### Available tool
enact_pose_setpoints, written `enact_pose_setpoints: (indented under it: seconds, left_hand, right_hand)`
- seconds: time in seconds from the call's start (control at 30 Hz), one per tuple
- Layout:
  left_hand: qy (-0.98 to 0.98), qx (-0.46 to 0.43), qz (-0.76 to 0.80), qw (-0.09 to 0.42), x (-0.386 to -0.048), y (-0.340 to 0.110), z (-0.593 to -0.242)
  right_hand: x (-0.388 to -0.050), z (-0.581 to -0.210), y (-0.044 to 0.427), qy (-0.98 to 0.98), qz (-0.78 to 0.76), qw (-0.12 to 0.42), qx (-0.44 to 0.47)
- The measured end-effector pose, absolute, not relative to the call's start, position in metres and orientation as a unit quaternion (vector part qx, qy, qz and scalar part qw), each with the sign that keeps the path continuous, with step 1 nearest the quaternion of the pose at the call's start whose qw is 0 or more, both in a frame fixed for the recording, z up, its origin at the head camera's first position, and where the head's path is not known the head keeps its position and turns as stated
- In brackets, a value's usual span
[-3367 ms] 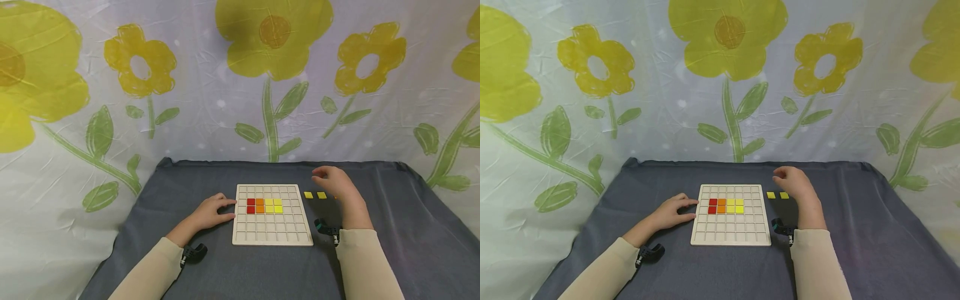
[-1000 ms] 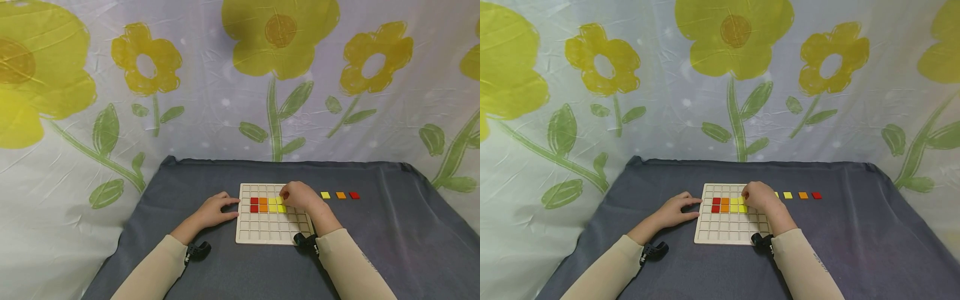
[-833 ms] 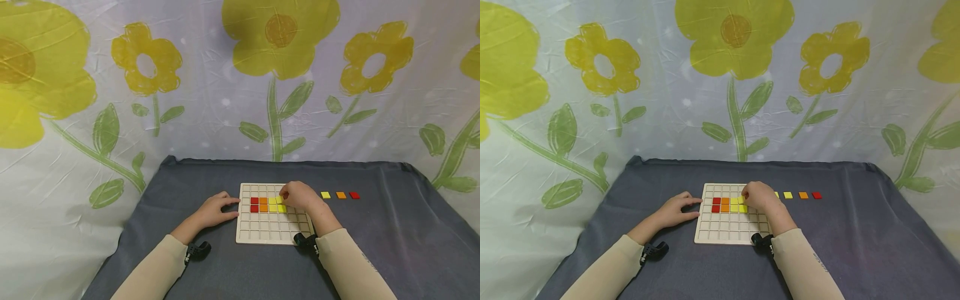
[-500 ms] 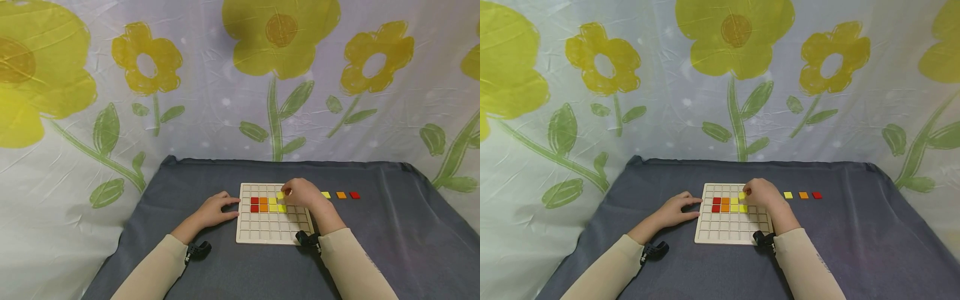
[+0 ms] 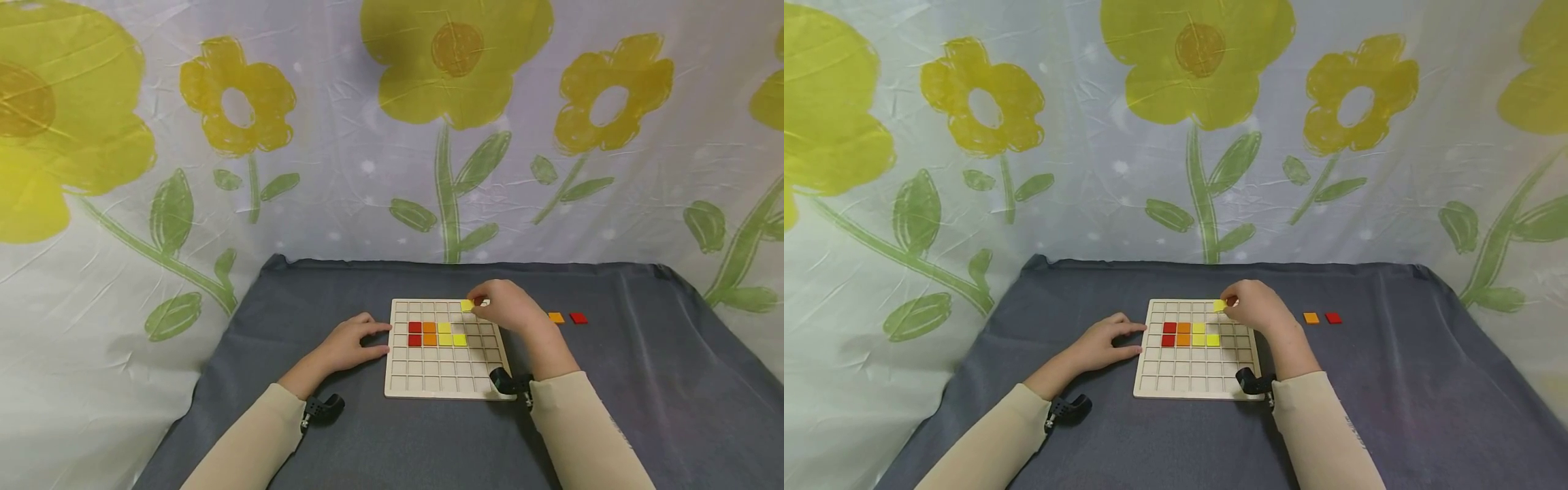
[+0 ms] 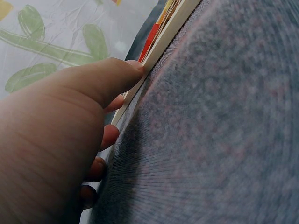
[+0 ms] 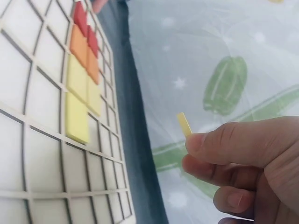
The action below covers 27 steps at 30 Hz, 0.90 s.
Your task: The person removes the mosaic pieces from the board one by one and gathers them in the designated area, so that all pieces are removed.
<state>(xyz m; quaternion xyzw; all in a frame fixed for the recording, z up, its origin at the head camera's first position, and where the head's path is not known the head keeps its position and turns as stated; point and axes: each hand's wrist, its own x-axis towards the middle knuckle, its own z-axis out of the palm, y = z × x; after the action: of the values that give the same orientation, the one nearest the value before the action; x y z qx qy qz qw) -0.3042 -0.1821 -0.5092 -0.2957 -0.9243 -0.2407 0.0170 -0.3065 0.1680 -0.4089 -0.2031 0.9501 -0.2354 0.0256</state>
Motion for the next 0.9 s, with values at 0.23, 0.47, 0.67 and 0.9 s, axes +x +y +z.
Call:
enact_pose_setpoints:
  seconds: [0.23,0.47,0.67,0.9]
  left_hand:
    - [-0.923,-0.299,-0.242,0.018,-0.304,-0.183,-0.509]
    - [-0.925,-0.298,-0.236,0.015,-0.306,-0.184,-0.510]
    - [-0.924,-0.300,-0.234,0.015,-0.306,-0.183,-0.511]
    - [-0.926,-0.297,-0.234,0.013,-0.305,-0.183,-0.509]
  right_hand:
    - [-0.303,-0.399,0.178,0.952,-0.250,0.023,-0.175]
    - [-0.302,-0.393,0.190,0.953,-0.253,0.020,-0.164]
    - [-0.300,-0.389,0.200,0.953,-0.263,0.017,-0.150]
    - [-0.298,-0.387,0.208,0.953,-0.276,0.021,-0.125]
